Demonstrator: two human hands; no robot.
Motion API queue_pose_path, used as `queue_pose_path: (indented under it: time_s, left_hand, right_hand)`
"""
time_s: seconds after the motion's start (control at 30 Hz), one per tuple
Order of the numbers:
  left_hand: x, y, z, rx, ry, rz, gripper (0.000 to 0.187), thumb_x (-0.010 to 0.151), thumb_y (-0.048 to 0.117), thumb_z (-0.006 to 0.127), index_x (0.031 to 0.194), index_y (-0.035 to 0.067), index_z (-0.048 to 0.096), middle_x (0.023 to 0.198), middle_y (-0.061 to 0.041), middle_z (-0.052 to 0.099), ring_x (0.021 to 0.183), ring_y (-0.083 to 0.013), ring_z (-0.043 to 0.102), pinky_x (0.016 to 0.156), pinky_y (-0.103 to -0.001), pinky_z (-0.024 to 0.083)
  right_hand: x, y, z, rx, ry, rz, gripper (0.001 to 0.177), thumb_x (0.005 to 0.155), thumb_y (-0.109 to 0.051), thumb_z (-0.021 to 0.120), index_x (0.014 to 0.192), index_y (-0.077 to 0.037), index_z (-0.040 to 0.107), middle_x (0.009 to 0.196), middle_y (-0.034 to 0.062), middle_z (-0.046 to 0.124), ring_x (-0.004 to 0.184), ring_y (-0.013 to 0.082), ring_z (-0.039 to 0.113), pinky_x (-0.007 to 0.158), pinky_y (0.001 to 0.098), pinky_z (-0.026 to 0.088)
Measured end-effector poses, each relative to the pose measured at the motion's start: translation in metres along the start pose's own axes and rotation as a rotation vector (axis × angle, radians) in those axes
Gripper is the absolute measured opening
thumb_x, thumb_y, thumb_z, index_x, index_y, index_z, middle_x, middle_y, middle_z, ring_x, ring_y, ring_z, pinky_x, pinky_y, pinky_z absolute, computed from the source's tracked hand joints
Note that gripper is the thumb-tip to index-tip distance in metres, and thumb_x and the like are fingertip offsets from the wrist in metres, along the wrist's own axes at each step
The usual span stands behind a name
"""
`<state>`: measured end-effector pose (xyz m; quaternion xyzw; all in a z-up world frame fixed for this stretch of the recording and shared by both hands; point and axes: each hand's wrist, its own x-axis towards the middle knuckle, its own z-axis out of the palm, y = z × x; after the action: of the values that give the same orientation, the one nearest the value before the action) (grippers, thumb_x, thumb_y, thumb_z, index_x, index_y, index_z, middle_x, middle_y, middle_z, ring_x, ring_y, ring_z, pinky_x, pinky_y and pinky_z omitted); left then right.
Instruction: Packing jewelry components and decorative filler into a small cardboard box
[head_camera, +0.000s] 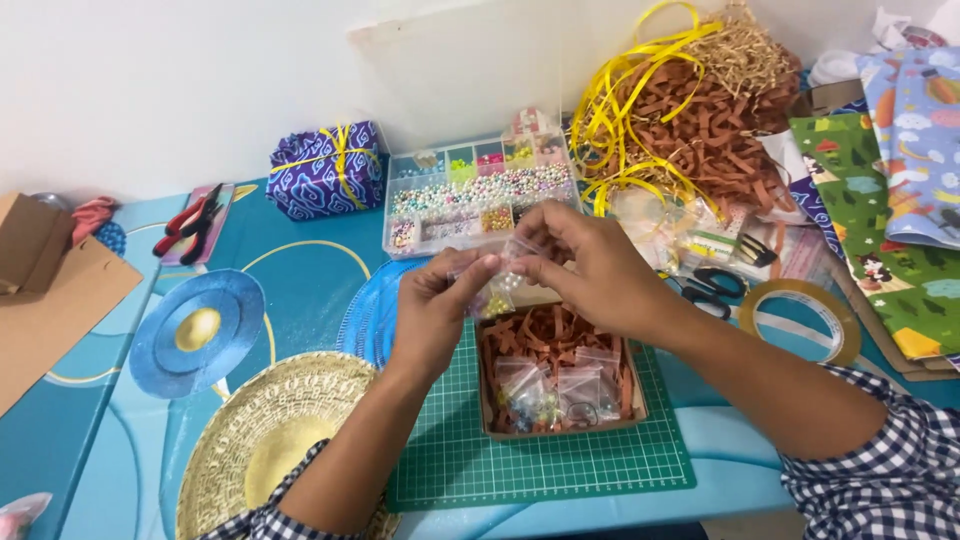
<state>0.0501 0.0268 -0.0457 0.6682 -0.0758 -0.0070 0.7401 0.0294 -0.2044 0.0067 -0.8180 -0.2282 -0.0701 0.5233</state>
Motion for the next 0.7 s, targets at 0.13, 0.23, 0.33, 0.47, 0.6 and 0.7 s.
queue_pose_path:
  time_s: [0.13, 0.23, 0.33, 0.47, 0.6, 0.7]
  left_hand:
    - [-0.003, -0.016, -0.010, 0.082, 0.006, 0.005, 0.026, 0.101, 0.022, 0.096, 0.116, 0.001, 0.094, 0.086, -0.005, 0.070, 0.083, -0.0079, 0.056, 0.067, -0.029, 0.055]
    - [-0.012, 0.001, -0.009, 0.067, 0.000, 0.031, 0.023, 0.101, 0.021, 0.094, 0.115, 0.003, 0.094, 0.085, -0.003, 0.070, 0.087, -0.0067, 0.058, 0.076, -0.030, 0.057]
    - [-0.013, 0.002, -0.009, 0.088, -0.005, 0.069, 0.021, 0.101, 0.021, 0.095, 0.115, 0.005, 0.095, 0.086, -0.004, 0.070, 0.090, -0.0085, 0.059, 0.083, -0.031, 0.058]
    - [-0.017, -0.010, -0.009, 0.141, -0.016, 0.146, 0.020, 0.100, 0.023, 0.096, 0.112, 0.008, 0.096, 0.089, -0.005, 0.073, 0.092, -0.0089, 0.063, 0.087, -0.032, 0.059]
    - [-0.018, -0.011, -0.010, 0.234, -0.120, 0.268, 0.016, 0.102, 0.022, 0.094, 0.113, 0.011, 0.096, 0.087, -0.006, 0.071, 0.087, -0.0117, 0.066, 0.085, -0.035, 0.058]
    - [-0.017, 0.002, -0.009, 0.265, -0.167, 0.314, 0.016, 0.103, 0.022, 0.092, 0.113, 0.011, 0.095, 0.090, -0.007, 0.073, 0.089, -0.0128, 0.065, 0.083, -0.035, 0.056]
  right_hand:
    - [-0.001, -0.009, -0.010, -0.216, -0.020, -0.061, 0.013, 0.110, -0.006, 0.075, 0.121, -0.002, 0.080, 0.090, 0.0120, 0.084, 0.082, 0.0270, 0.089, 0.077, 0.0397, 0.071]
    - [-0.001, -0.028, -0.016, -0.321, -0.068, -0.017, 0.019, 0.109, -0.003, 0.071, 0.125, 0.000, 0.083, 0.097, 0.0171, 0.086, 0.086, 0.0299, 0.089, 0.081, 0.0417, 0.070]
    - [-0.002, -0.038, -0.019, -0.339, -0.075, -0.018, 0.023, 0.108, -0.007, 0.075, 0.128, 0.000, 0.083, 0.098, 0.0193, 0.087, 0.089, 0.0352, 0.090, 0.082, 0.0473, 0.070]
    - [-0.005, -0.042, -0.018, -0.290, -0.073, 0.024, 0.041, 0.105, -0.012, 0.078, 0.144, 0.001, 0.077, 0.100, 0.0200, 0.089, 0.092, 0.0370, 0.089, 0.085, 0.0504, 0.069]
    - [-0.006, -0.037, -0.008, -0.386, -0.103, -0.040, 0.025, 0.107, -0.015, 0.077, 0.129, -0.004, 0.082, 0.097, 0.0139, 0.088, 0.092, 0.0319, 0.087, 0.084, 0.0455, 0.068]
    - [-0.008, -0.037, -0.011, -0.443, -0.071, -0.149, 0.010, 0.106, -0.016, 0.080, 0.108, -0.010, 0.088, 0.094, 0.0084, 0.086, 0.091, 0.0296, 0.085, 0.082, 0.0439, 0.066]
